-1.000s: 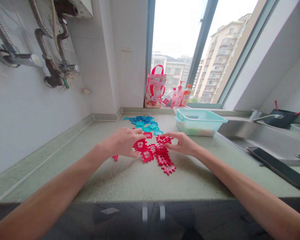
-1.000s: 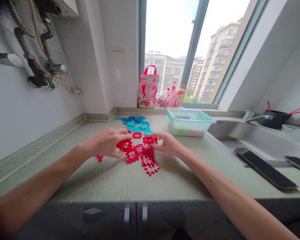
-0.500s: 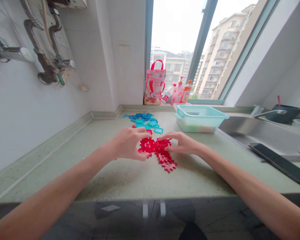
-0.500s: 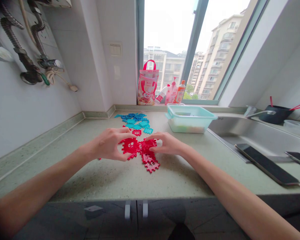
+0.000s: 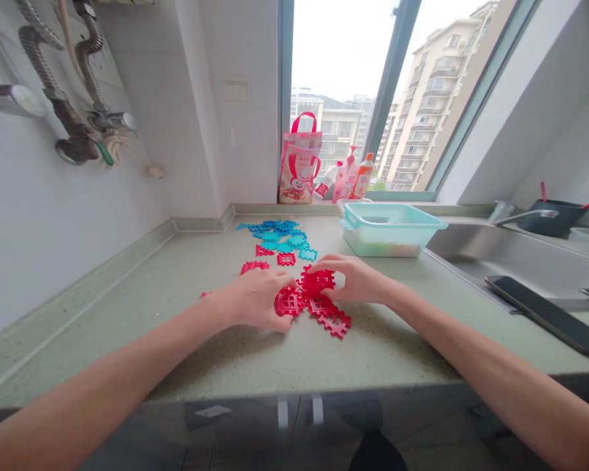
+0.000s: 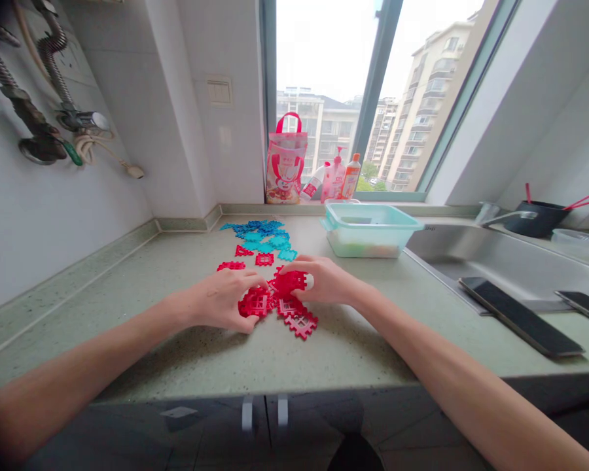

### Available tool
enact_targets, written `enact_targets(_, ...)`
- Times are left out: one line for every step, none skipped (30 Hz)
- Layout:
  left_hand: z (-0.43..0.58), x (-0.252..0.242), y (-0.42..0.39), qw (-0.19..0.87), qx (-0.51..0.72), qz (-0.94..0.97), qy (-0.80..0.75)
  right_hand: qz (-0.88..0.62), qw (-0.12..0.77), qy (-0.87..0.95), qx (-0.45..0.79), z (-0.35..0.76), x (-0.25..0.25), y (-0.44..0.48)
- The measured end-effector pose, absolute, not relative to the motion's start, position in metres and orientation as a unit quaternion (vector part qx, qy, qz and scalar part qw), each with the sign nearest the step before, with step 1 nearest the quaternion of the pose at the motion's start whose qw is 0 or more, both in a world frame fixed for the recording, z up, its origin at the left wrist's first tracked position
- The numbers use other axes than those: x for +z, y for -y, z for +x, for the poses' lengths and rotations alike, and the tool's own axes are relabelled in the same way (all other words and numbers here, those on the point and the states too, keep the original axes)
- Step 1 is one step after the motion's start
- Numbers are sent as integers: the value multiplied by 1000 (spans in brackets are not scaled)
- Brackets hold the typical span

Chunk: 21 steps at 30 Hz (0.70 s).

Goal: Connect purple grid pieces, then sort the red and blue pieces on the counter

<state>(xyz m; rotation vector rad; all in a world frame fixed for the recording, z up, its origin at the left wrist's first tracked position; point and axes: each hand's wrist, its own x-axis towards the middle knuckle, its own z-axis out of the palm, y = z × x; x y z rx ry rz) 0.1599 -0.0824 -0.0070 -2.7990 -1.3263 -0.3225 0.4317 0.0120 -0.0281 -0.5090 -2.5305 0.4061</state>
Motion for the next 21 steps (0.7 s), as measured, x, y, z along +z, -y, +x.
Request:
enact_targets(159,-6,82,9,-109,-901,419,-186,265,934,153,431,-29,-12)
enact_targets(158,-6,82,7,-114,-904,412,-187,270,930,163,431,-29,-12)
enact_targets(157,-5,82,5,-119,-907,404,-191,279,924,180,430,-30,-12)
enact_targets(157,-4,82,3,-123,-910,396,-195,289,915,201,429,-31,-12)
enact_targets(157,-3,83,1,-127,-912,390,-199,300,906,224,429,-32,-13)
enact_targets(157,-2,83,-2,-129,-914,385,-203,309,896,244,428,-32,-13)
enact_targets(157,-2,84,-6,-130,-915,383,-204,316,890,259,428,-33,-14)
enact_targets(158,-1,84,-10,-127,-915,382,-204,322,886,264,428,-32,-14)
enact_targets(158,0,85,-12,-124,-914,385,-201,329,885,260,428,-32,-14)
enact_targets(159,1,86,-13,-119,-913,390,-197,338,886,249,428,-30,-14)
enact_targets(159,2,87,-13,-113,-911,395,-192,350,887,234,429,-29,-13)
enact_targets(159,3,88,-13,-108,-910,400,-187,364,886,216,429,-27,-13)
enact_targets(159,4,88,-13,-105,-910,401,-184,379,885,199,430,-25,-13)
enact_targets(159,4,88,-13,-107,-911,399,-184,392,882,187,431,-24,-14)
enact_targets(159,4,86,-12,-114,-911,396,-185,404,877,181,432,-23,-15)
enact_targets(159,4,85,-11,-128,-911,392,-190,415,871,183,433,-23,-17)
enact_targets(159,3,82,-8,-150,-908,391,-198,425,862,195,433,-23,-19)
enact_targets(160,1,78,-3,-174,-903,392,-206,433,851,215,434,-24,-22)
enact_targets(162,-1,75,7,-198,-897,395,-214,440,837,243,434,-26,-25)
enact_targets(163,-4,71,19,-213,-891,400,-220,445,824,274,434,-28,-29)
enact_targets(166,-7,68,32,-216,-889,403,-224,449,810,303,434,-30,-32)
